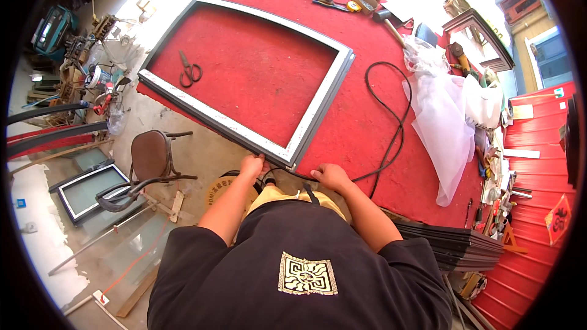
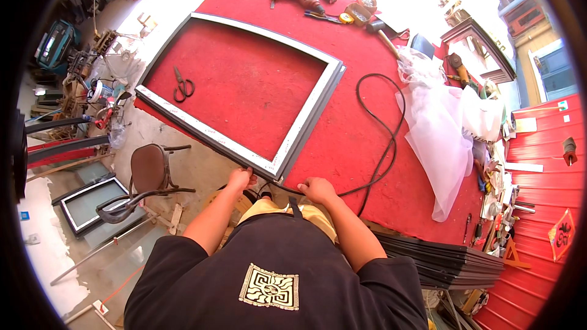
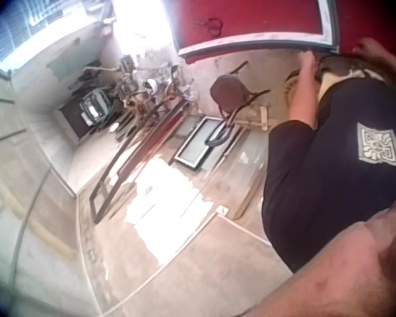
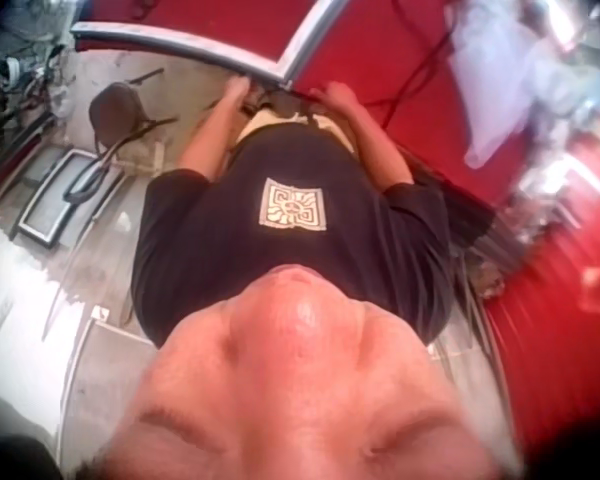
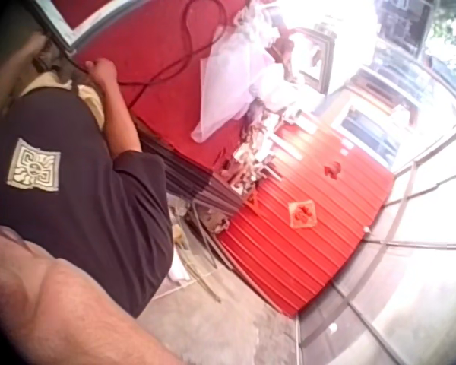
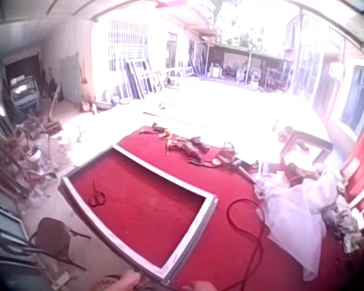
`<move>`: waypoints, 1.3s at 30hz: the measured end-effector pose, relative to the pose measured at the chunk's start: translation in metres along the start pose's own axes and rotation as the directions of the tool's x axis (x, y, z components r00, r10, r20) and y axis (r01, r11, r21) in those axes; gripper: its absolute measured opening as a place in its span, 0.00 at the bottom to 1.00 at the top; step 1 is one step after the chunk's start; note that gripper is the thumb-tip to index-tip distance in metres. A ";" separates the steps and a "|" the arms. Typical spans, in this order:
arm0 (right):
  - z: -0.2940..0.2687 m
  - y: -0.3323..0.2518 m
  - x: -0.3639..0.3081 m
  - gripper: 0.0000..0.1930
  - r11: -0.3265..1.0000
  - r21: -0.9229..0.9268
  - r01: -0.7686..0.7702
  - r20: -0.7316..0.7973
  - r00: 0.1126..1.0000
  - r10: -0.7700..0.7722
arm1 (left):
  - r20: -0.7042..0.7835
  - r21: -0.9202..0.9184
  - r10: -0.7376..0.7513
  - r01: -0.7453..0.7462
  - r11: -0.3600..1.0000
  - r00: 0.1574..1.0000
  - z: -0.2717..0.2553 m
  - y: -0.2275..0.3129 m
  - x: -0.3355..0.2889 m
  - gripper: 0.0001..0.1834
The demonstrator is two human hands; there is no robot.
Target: The person inserts a black rubber seal into the perimeter groove of a metal window frame by hand and trims it with scissors at the corner.
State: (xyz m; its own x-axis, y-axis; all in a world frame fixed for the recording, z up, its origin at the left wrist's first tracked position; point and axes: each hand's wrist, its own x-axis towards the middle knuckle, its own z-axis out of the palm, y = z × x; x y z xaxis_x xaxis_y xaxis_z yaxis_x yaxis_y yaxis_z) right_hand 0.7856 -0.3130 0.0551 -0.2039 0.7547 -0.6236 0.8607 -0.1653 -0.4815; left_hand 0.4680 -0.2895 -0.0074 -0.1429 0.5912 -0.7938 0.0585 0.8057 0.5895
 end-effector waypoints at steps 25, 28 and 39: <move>-0.047 0.060 0.115 0.31 0.967 0.013 -0.256 -0.908 0.403 0.118 | -0.804 0.034 0.143 -0.195 0.980 0.577 -0.126 0.118 0.084 0.35; -0.046 0.056 0.116 0.31 0.965 0.022 -0.260 -0.898 0.419 0.133 | -0.853 0.185 0.187 -0.052 0.981 0.486 -0.121 0.149 0.095 0.39; -0.054 0.048 0.113 0.32 0.958 0.033 -0.286 -0.861 0.479 0.172 | -0.904 0.176 0.175 -0.033 0.984 0.389 -0.112 0.135 0.112 0.35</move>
State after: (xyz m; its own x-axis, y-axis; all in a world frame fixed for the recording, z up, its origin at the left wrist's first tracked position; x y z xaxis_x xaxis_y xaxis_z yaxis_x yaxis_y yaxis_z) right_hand 0.8287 -0.2013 -0.0049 0.4520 0.8796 0.1481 0.8673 -0.3946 -0.3033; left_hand 0.3492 -0.1188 0.0004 -0.9389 0.3369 -0.0703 0.2363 0.7796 0.5800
